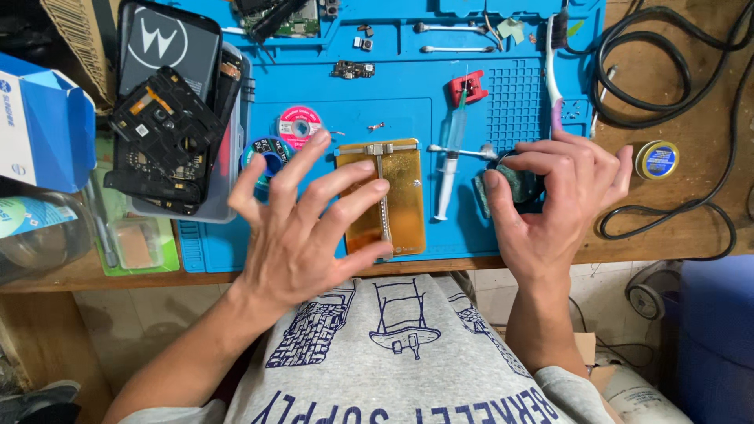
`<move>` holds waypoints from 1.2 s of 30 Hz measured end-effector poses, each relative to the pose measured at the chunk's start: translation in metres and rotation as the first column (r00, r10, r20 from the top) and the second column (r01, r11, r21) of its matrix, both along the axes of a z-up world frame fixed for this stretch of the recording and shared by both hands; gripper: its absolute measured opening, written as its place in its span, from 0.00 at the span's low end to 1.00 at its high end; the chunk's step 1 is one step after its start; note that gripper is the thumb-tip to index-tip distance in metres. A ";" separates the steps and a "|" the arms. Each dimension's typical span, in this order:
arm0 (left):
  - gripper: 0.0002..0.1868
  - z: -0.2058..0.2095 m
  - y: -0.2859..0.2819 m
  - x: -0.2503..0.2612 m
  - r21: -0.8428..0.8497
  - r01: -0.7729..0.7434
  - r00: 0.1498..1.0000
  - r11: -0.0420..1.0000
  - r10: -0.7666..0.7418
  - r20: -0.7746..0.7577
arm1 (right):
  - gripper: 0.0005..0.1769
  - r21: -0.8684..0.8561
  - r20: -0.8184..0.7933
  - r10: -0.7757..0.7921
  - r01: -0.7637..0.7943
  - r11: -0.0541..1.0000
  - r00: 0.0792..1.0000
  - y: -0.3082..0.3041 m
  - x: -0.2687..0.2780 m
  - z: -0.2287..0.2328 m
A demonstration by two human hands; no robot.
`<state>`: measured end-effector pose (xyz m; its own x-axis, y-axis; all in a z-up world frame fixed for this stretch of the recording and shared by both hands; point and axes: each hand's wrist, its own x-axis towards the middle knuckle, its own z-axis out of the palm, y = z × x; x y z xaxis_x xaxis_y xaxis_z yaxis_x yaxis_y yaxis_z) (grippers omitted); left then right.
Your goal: The person cleans a small circuit board using a syringe to apply liquid and a toothbrush to scrub the surface. They repeatedly apply liquid and scrub different areas of the board, then place it back on the workbench.
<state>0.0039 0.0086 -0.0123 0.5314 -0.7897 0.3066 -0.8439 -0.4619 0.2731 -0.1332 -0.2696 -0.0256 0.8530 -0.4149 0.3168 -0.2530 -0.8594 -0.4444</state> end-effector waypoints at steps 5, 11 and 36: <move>0.26 -0.001 -0.005 0.006 -0.025 -0.076 0.988 0.997 0.079 0.136 | 0.11 0.038 -0.001 0.002 -0.002 0.999 1.000 0.000 -0.001 0.002; 0.19 -0.005 -0.007 0.006 -0.079 -0.077 0.985 0.994 0.088 0.146 | 0.08 0.062 0.028 -0.003 0.001 0.998 1.000 0.000 -0.002 0.002; 0.48 0.002 0.013 -0.003 0.107 -0.037 0.995 0.994 0.027 0.095 | 0.07 -0.077 -0.092 0.491 -0.498 0.864 0.866 0.047 0.039 0.030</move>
